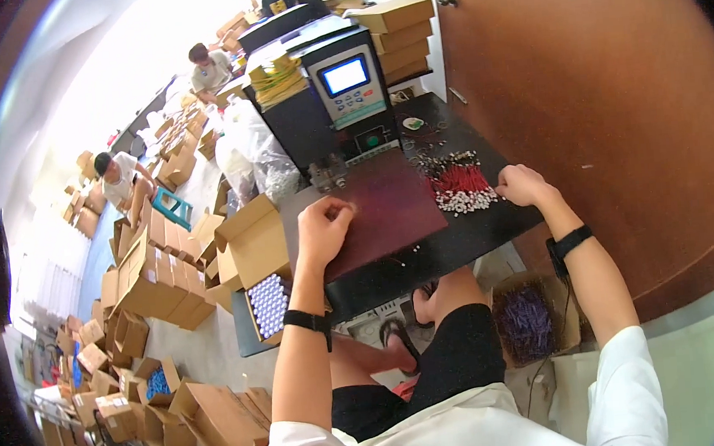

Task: The person picks up a battery from a box and a wire from the table, then positions them under the welding machine to join them together. They repeat this process for several batteries, occasionally moving finished pieces aside on the table.

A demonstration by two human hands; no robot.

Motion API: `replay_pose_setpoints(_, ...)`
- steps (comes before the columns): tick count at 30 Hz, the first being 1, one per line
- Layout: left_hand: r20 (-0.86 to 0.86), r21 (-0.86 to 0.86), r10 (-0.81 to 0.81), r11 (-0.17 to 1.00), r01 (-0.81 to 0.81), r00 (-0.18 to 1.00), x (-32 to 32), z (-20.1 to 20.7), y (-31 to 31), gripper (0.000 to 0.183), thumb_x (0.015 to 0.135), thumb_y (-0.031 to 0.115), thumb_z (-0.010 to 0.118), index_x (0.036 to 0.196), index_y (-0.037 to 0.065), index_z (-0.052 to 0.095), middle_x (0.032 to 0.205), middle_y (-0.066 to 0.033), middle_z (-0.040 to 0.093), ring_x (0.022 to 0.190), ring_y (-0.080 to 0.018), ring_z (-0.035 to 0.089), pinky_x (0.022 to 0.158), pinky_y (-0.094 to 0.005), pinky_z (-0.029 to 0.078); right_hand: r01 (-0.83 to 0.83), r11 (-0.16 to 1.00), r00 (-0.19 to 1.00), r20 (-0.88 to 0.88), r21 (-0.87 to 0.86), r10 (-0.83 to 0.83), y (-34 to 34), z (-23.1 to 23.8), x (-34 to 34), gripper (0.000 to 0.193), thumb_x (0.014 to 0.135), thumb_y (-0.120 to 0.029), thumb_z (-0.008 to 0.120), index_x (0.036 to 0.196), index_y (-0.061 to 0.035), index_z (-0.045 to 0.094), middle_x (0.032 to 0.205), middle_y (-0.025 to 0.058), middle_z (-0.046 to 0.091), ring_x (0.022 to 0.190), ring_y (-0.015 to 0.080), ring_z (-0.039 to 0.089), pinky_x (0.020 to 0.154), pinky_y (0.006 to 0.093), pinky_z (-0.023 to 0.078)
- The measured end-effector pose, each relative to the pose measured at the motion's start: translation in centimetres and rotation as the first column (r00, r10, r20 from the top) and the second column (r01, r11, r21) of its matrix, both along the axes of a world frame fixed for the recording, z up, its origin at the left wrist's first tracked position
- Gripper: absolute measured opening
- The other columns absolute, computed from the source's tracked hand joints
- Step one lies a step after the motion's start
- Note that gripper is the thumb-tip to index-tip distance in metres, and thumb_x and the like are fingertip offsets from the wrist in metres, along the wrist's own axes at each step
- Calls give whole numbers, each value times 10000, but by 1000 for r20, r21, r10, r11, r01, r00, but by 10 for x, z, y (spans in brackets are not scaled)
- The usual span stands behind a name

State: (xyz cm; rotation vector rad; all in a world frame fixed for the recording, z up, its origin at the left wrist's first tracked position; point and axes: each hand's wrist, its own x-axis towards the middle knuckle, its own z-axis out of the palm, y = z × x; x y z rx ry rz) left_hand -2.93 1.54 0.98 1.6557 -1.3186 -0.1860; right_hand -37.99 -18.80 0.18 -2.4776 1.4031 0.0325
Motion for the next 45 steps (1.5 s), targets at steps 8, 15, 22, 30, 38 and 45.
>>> replay_pose_setpoints(8,2,-30,-20,999,20,1000,0,-3,-4,207,798,186,727,894,7,767,723,-142,710,659,-216,689,656,-341,542,39,986,996,-69,-164,-51,-17,14,-21,177,851,-76,612,943,36,715,1030,290,705,1037,446,669,871,494,540)
replay_pose_setpoints(15,-6,-43,-9,999,9,1000,6,-10,4,217,797,202,709,891,14,760,746,-155,713,691,-282,704,686,-373,556,179,942,983,100,-283,-156,7,58,-10,207,931,-122,592,1026,38,682,1042,296,686,1033,479,641,880,493,521)
replay_pose_setpoints(22,-88,-210,34,976,-51,996,10,-2,31,173,850,144,700,914,-11,743,744,-143,717,680,-212,698,671,-333,547,-145,986,647,747,-77,153,66,90,63,195,1019,-157,630,1011,34,665,888,-30,637,853,63,550,770,255,470)
replay_pose_setpoints(30,107,145,138,978,-153,985,96,4,154,188,876,140,703,980,-13,739,809,-125,719,748,-199,680,701,-328,534,-365,919,650,748,150,136,79,42,146,196,1018,-144,613,1047,37,680,897,15,657,839,106,575,789,275,482)
replay_pose_setpoints(38,406,588,-360,807,62,840,72,-14,185,262,844,211,763,1028,24,760,852,-178,703,883,-359,661,806,-442,535,-271,955,490,872,125,25,86,9,187,251,969,-183,698,1047,54,722,972,93,744,912,153,670,836,309,528)
replay_pose_setpoints(45,467,657,-494,749,86,734,75,-4,182,224,840,179,773,1028,57,776,858,-154,710,825,-330,659,777,-434,537,-259,964,479,875,58,76,88,10,184,175,982,-166,671,1007,4,705,862,66,691,797,140,604,743,315,495)
